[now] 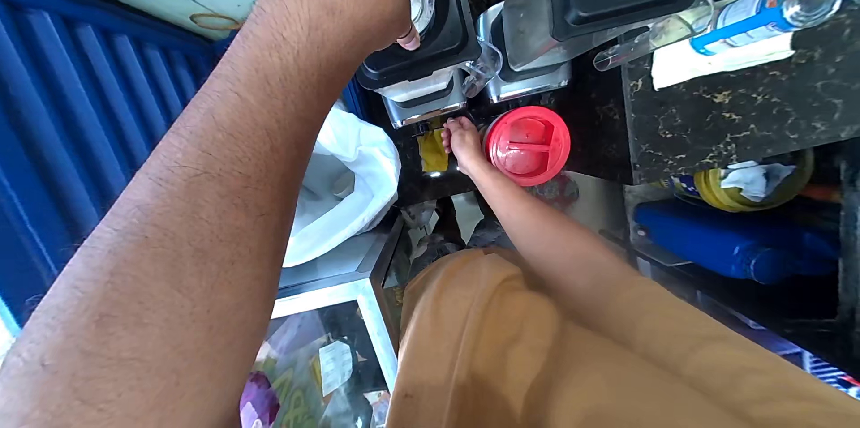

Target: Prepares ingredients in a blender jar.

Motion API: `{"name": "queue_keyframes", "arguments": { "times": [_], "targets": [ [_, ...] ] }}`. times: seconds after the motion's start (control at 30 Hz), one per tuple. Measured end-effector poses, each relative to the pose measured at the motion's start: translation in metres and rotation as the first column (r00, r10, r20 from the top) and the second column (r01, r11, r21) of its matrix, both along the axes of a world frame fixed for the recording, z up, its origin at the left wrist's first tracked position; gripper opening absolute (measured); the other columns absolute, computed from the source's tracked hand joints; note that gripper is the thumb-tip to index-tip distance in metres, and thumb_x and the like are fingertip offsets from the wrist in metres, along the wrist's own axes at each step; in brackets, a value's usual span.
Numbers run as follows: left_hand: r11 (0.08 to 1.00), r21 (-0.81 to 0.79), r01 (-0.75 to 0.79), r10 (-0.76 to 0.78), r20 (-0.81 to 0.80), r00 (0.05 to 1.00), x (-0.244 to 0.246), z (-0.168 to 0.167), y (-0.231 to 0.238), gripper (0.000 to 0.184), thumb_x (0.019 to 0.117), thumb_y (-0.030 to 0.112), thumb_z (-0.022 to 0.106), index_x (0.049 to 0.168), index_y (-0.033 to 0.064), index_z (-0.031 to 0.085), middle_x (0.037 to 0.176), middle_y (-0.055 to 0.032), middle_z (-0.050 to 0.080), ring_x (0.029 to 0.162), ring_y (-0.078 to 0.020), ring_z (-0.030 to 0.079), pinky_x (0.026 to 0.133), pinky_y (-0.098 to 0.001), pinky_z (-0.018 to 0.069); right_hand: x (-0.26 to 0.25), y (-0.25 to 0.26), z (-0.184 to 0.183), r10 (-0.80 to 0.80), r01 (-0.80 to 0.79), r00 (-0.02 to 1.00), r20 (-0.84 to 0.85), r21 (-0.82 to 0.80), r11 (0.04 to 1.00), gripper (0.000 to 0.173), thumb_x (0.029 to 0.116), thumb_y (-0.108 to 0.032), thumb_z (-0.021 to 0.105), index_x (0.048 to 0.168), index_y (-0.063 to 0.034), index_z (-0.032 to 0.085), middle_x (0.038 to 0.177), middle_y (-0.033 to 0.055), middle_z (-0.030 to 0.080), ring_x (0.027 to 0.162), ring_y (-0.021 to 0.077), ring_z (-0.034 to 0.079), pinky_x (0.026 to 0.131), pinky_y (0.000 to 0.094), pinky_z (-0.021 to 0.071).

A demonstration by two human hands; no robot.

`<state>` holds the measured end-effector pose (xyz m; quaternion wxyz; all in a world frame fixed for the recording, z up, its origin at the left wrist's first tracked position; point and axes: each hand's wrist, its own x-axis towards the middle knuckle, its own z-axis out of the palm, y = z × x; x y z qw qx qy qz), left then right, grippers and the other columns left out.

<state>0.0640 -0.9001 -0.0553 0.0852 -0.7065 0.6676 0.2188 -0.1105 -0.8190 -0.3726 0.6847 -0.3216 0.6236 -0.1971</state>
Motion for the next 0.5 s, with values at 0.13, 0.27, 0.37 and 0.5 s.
{"name": "queue_keyframes", "arguments": {
  "times": [0.13, 0.27, 0.37, 0.5],
  "targets": [
    [1.000, 0.005, 0.001, -0.001, -0.003, 1.000, -0.0011, 0.0000, 0.0004, 0.048, 0.0847, 0.016, 0.083, 0.130, 0.0124, 0.067, 0.128, -0.0194, 0.065, 0.122, -0.0405, 0.058, 0.099, -0.0657, 0.0422, 0.0043, 0.0042, 0.0033, -0.031, 0.021, 0.994, 0.103, 0.100, 0.995, 0.039, 0.1141, -0.034, 0.024, 0.139, -0.0073, 0.039, 0.123, 0.0140, 0.068, 0.072, 0.0201, 0.070, 0.059, 0.0328, 0.0576],
    [1.000, 0.006, -0.013, 0.013, -0.010, 1.000, -0.0011, 0.0007, 0.0012, 0.049, 0.0846, 0.015, 0.083, 0.130, 0.0128, 0.067, 0.128, -0.0205, 0.065, 0.122, -0.0410, 0.059, 0.099, -0.0660, 0.0422, 0.0069, 0.0053, 0.0005, -0.093, 0.070, 0.984, 0.153, 0.147, 0.987, 0.040, 0.1140, -0.036, 0.021, 0.140, -0.0088, 0.036, 0.118, 0.0144, 0.069, 0.066, 0.0194, 0.068, 0.057, 0.0328, 0.0566],
    [0.999, -0.004, -0.041, 0.041, -0.015, 0.999, -0.0033, 0.0029, 0.0019, 0.045, 0.0835, 0.013, 0.083, 0.126, 0.0126, 0.069, 0.123, -0.0216, 0.066, 0.118, -0.0423, 0.060, 0.096, -0.0674, 0.0429, 0.0058, 0.0056, -0.0044, -0.099, 0.072, 0.979, 0.177, 0.155, 0.985, 0.041, 0.1139, -0.037, 0.020, 0.138, -0.0089, 0.036, 0.115, 0.0145, 0.071, 0.057, 0.0178, 0.064, 0.053, 0.0314, 0.0555],
    [0.999, -0.014, -0.046, 0.046, -0.014, 0.999, -0.0044, 0.0029, 0.0033, 0.049, 0.0836, 0.015, 0.084, 0.129, 0.0102, 0.068, 0.122, -0.0233, 0.066, 0.115, -0.0435, 0.060, 0.094, -0.0677, 0.0432, 0.0039, 0.0059, -0.0065, -0.084, 0.049, 0.975, 0.205, 0.166, 0.985, 0.044, 0.1134, -0.039, 0.019, 0.142, -0.0094, 0.034, 0.116, 0.0139, 0.071, 0.054, 0.0165, 0.061, 0.051, 0.0313, 0.0542]
  ]
}}
